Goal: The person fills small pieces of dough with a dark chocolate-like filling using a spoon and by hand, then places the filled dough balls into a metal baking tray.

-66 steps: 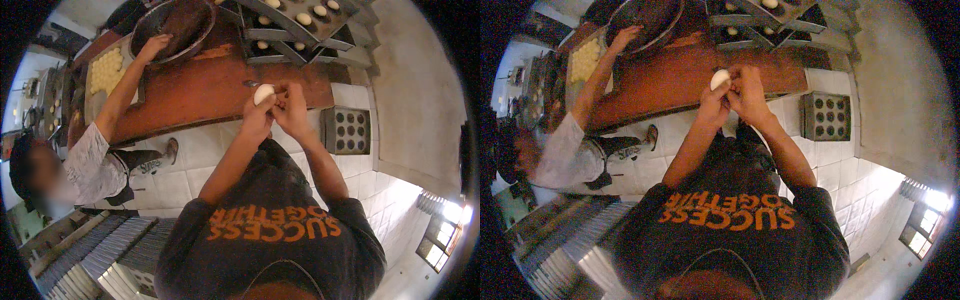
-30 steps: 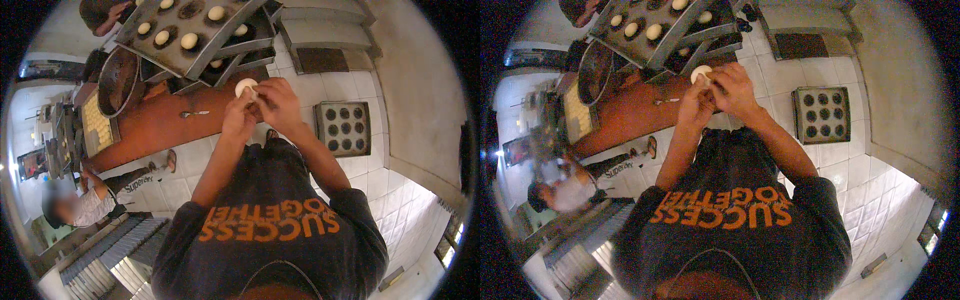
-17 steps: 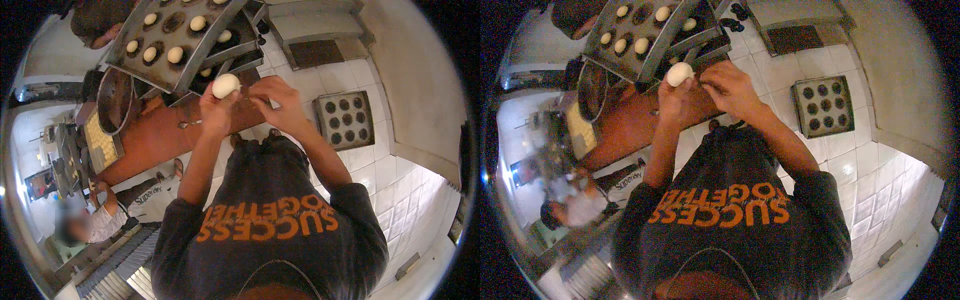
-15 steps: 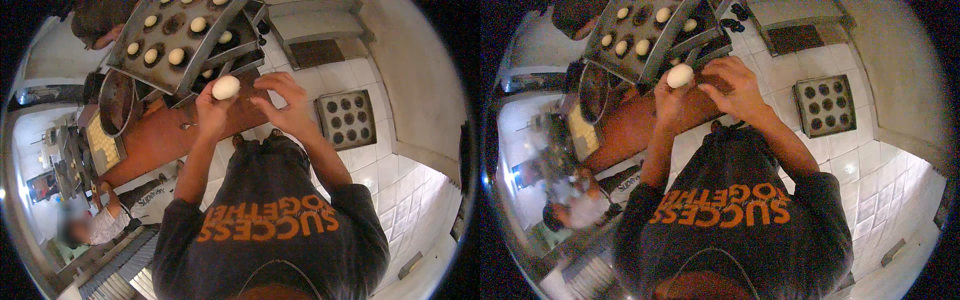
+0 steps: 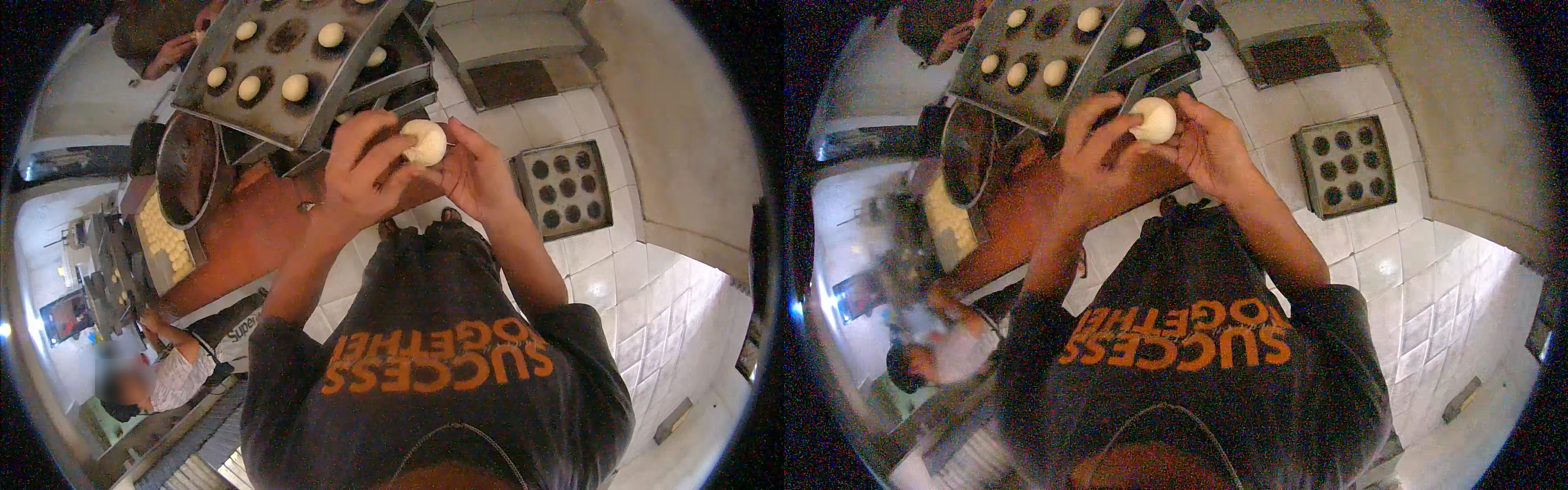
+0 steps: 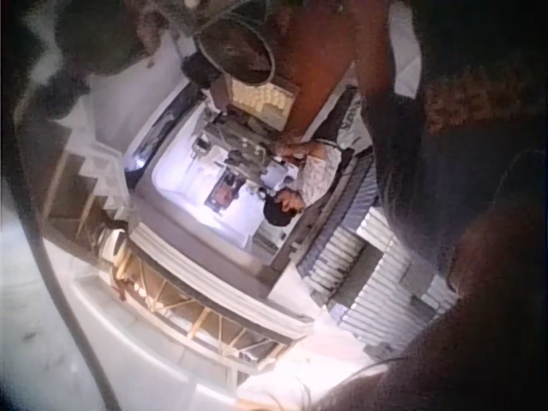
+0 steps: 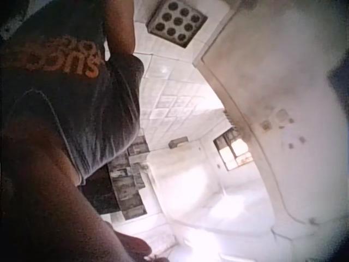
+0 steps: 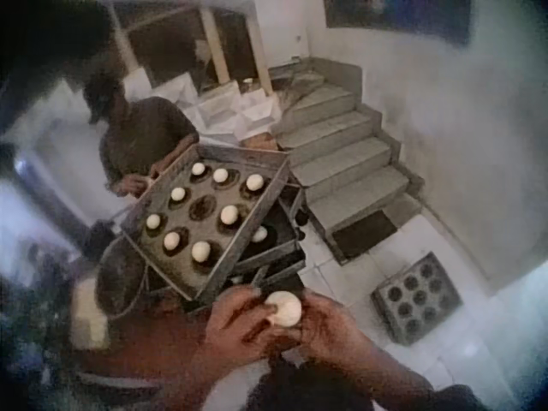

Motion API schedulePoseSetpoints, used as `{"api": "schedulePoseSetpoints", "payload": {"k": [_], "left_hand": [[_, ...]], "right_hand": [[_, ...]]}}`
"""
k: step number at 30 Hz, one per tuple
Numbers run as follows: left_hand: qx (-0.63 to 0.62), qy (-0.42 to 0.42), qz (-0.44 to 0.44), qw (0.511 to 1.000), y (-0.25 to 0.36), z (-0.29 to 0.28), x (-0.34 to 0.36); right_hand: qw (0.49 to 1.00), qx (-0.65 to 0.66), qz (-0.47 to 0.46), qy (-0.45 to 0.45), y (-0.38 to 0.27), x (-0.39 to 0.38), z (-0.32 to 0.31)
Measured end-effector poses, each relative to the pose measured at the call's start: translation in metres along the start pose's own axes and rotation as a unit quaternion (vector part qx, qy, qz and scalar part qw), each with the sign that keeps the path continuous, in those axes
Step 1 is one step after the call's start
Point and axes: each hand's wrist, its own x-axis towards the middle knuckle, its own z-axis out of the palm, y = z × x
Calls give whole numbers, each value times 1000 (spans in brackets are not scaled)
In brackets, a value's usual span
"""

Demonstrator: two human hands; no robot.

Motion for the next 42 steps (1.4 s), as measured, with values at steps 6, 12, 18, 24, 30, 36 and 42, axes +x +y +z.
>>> {"api": "schedulePoseSetpoints", "payload": {"k": [6, 12, 18, 24, 30, 36, 42], "left_hand": [[8, -50, 97, 994, -19, -10, -16], [-40, -75, 105, 991, -31, -30, -23], [-47, 22, 108, 993, -44, -38, -50], [-123, 67, -69, 988, -45, -54, -83], [-398, 222, -278, 846, -57, -78, -121], [-255, 233, -400, 849, -88, -100, -172], [-230, 261, -486, 802, -119, -117, -224]], "right_hand": [[997, -52, 36, 37, 20, 7, 3], [994, -48, 100, 19, 40, 18, 0], [993, -79, 83, 10, 68, 26, 14], [992, -60, 109, 16, 91, 33, 14], [986, -115, 119, 17, 108, 43, 40], [970, -215, 107, 37, 123, 57, 55], [762, -645, 18, -62, 87, 97, 117]]}}
